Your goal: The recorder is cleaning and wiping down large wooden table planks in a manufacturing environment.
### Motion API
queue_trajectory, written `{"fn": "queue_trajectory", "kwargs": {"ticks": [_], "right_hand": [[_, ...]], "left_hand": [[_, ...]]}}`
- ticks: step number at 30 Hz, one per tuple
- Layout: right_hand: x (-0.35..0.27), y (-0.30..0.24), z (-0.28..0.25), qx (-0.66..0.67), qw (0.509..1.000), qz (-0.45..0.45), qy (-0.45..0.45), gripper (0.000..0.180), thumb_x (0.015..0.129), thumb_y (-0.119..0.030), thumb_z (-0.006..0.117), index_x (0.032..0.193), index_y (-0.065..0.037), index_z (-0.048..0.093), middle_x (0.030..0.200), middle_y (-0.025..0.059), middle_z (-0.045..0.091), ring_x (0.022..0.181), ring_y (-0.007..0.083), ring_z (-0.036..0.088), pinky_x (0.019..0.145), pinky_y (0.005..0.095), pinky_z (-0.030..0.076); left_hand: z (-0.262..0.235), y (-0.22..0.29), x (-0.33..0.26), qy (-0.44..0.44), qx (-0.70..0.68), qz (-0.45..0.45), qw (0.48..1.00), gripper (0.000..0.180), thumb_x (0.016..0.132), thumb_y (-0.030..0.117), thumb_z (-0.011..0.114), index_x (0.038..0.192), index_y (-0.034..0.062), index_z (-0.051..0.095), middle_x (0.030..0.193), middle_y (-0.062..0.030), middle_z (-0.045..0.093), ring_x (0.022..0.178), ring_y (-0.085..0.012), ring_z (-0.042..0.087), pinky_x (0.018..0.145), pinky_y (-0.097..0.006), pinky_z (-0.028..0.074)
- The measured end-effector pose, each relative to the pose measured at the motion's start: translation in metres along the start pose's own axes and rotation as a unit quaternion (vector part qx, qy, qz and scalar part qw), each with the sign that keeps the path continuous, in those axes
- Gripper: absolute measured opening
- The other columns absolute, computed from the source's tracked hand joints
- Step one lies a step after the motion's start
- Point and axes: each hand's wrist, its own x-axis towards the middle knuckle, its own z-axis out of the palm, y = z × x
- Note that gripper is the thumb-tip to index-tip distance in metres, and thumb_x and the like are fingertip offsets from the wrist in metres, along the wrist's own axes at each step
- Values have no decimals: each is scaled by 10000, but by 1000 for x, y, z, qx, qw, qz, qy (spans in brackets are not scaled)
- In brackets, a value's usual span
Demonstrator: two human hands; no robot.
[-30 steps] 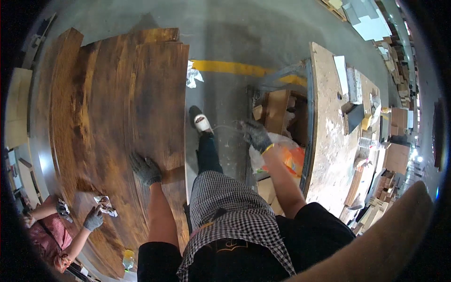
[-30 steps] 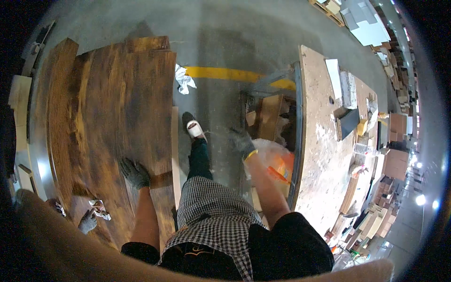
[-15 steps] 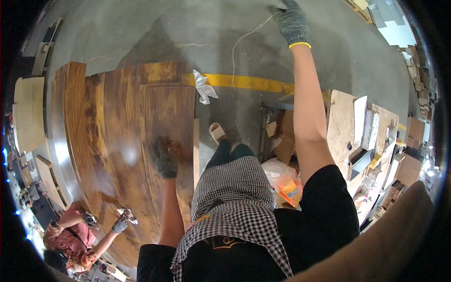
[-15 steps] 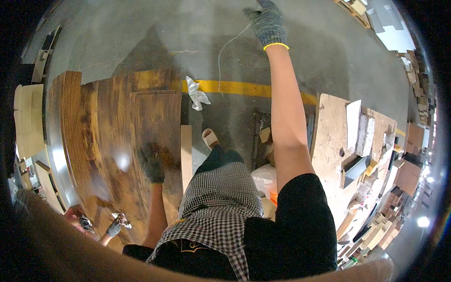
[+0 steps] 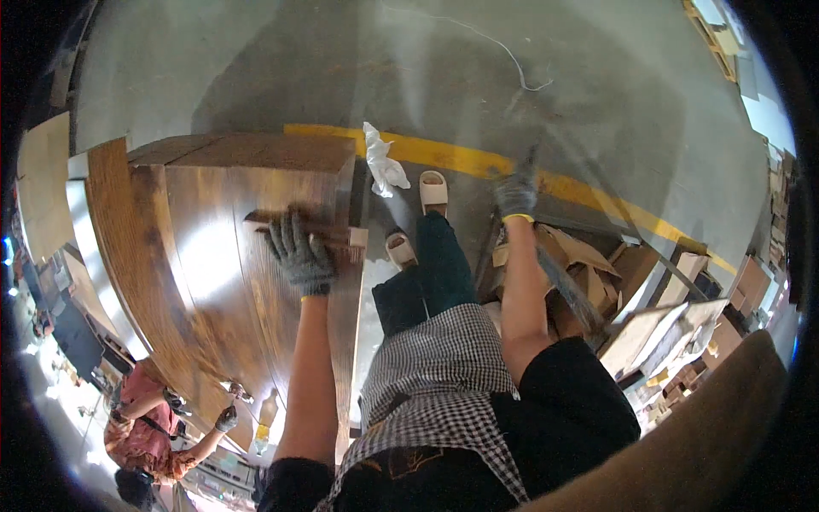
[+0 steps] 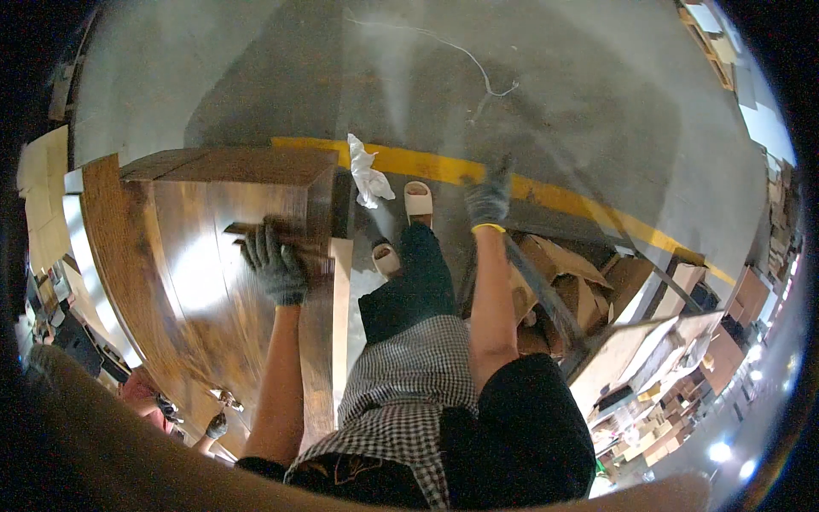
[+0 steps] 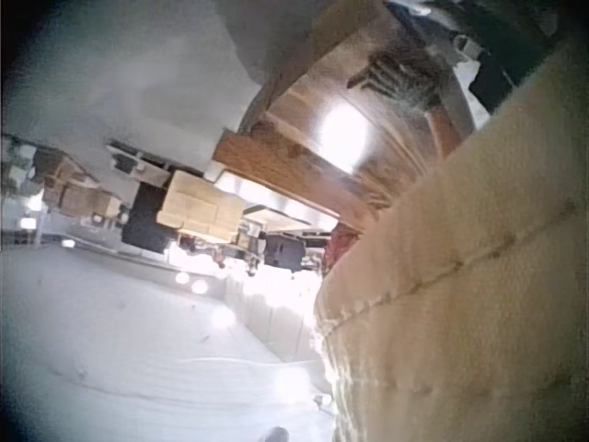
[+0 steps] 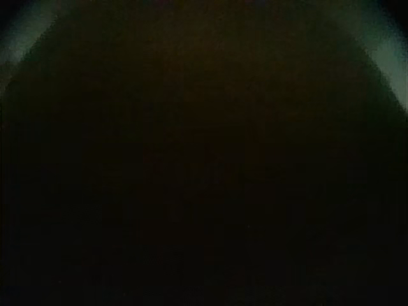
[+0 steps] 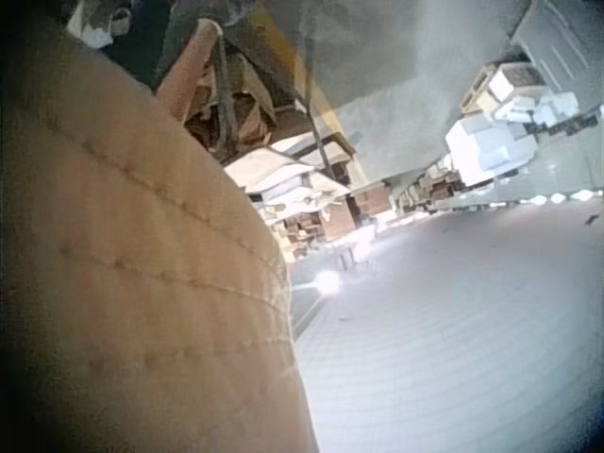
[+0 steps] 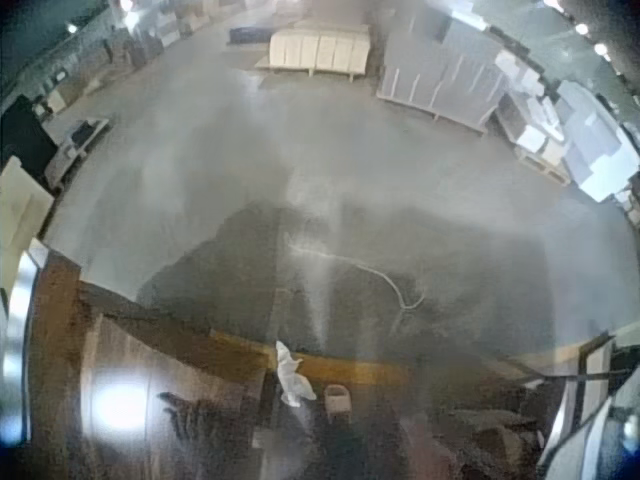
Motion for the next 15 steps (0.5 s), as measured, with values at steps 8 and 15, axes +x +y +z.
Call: {"fn": "queue_trajectory", "kwargs": {"ticks": [8, 15], "right_hand": [[-33, 1, 309, -234, 658, -30, -715, 603, 953, -427, 565, 1501, -203, 455, 1531, 130, 456, 1377, 350, 478, 1148, 460, 376], [-54, -128, 412, -20, 782, 123, -611, 699, 970, -353, 545, 1588, -183, 265, 1408, 216, 572, 1256, 383, 597, 1054, 496, 461]], "left_hand": [[11, 9, 13, 6, -34, 6, 999, 621, 1042, 471, 266, 1447, 55, 487, 1503, -190, 484, 1426, -450, 375, 1192, -630, 208], [2, -7, -3, -69, 6, -36, 997, 615, 1041, 460, 270, 1456, 60, 483, 1499, -192, 490, 1443, -469, 348, 1195, -657, 181]]}}
